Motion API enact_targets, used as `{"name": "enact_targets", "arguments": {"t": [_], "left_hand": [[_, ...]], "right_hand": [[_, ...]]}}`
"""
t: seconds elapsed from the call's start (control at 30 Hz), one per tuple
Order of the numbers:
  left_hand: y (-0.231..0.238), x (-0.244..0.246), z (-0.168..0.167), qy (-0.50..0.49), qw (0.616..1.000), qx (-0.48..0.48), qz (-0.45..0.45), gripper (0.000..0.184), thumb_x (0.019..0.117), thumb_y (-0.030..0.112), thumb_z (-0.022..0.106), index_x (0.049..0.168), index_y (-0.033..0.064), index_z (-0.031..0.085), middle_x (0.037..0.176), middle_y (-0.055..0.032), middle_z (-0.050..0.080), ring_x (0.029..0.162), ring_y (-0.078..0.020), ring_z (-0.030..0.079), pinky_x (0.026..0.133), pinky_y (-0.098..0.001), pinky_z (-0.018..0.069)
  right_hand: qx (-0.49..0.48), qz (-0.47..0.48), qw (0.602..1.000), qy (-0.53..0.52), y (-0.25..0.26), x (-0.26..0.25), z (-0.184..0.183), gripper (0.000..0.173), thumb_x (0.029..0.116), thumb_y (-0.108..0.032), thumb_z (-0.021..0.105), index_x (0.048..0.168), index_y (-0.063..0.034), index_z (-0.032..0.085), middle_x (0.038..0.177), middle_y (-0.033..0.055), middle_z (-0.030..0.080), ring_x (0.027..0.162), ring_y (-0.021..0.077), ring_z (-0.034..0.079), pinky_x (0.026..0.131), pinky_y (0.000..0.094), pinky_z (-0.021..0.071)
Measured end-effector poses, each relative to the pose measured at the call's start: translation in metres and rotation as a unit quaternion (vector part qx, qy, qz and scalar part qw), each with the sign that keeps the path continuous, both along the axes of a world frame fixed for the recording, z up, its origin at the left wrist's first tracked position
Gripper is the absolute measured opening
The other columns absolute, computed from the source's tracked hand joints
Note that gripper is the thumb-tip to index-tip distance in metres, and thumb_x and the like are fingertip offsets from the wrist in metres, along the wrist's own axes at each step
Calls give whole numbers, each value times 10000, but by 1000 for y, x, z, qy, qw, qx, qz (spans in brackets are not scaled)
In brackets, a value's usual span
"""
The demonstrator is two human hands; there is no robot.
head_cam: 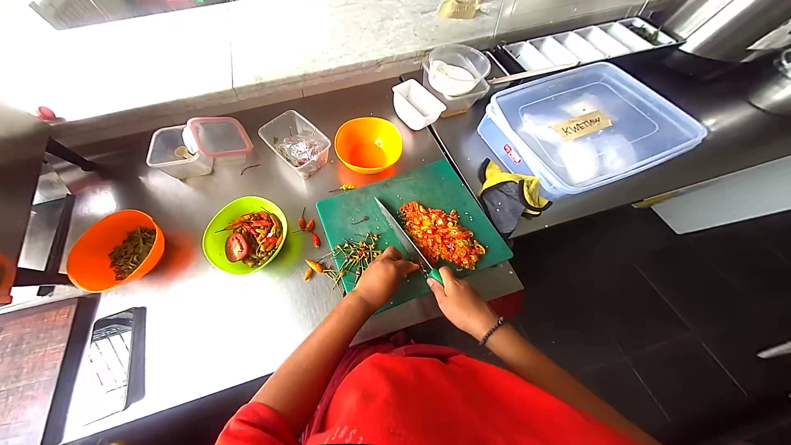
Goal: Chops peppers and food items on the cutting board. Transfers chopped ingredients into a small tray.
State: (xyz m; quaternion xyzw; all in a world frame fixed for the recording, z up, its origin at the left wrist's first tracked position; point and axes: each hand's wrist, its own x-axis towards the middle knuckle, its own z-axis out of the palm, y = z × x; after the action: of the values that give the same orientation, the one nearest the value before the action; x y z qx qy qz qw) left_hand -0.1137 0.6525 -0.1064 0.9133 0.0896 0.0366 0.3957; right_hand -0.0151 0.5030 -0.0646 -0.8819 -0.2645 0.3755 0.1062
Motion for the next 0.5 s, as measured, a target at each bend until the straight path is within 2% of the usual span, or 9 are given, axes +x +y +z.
{"name": "enact_targets", "arguments": {"t": [0.1,0.17,0.23,0.37,0.43,0.5], "left_hand": [[3,2,-12,-24,1000,1,12,148,953,-13,661,1065,-52,748,1117,-247,711,1089,-385,690,988,-482,536],[6,3,-18,-36,999,7,12,125,957,6,665,1030,-56,745,1091,-237,721,1080,-378,698,984,-478,540],[5,3,-21,-44,999,13,11,134,962,15,658,1037,-50,749,1091,-235,719,1083,-379,695,983,-479,541],[3,3,-22,-27,999,34,-4,201,989,45,628,1142,-17,743,1136,-232,709,1135,-394,669,1011,-483,523],[3,4,-25,-45,998,45,-8,192,980,4,620,1121,-21,748,1101,-232,713,1101,-397,683,986,-480,538],[6,6,-30,-76,995,58,-4,150,967,-15,627,1042,-37,755,1033,-223,728,1041,-387,709,945,-473,563]], "right_hand": [[-59,24,998,-16,8,0,14,387,1127,-310,405,1322,14,491,1103,232,674,1079,366,686,944,499,531],[-93,38,994,-31,11,-5,23,389,1127,-320,400,1323,6,477,1101,221,678,1085,357,693,940,490,540],[-120,46,991,-39,13,-9,30,395,1128,-335,386,1332,-6,464,1097,211,683,1094,355,694,943,484,542],[-141,51,988,-30,16,-7,38,399,1129,-338,382,1338,-8,460,1105,212,680,1099,355,693,941,481,543],[-147,49,988,-24,17,-11,39,405,1130,-340,374,1352,-10,450,1113,208,680,1106,350,692,948,478,541],[-130,35,990,-30,16,-13,23,416,1131,-336,375,1362,2,447,1102,216,683,1100,359,694,951,485,538]]}}
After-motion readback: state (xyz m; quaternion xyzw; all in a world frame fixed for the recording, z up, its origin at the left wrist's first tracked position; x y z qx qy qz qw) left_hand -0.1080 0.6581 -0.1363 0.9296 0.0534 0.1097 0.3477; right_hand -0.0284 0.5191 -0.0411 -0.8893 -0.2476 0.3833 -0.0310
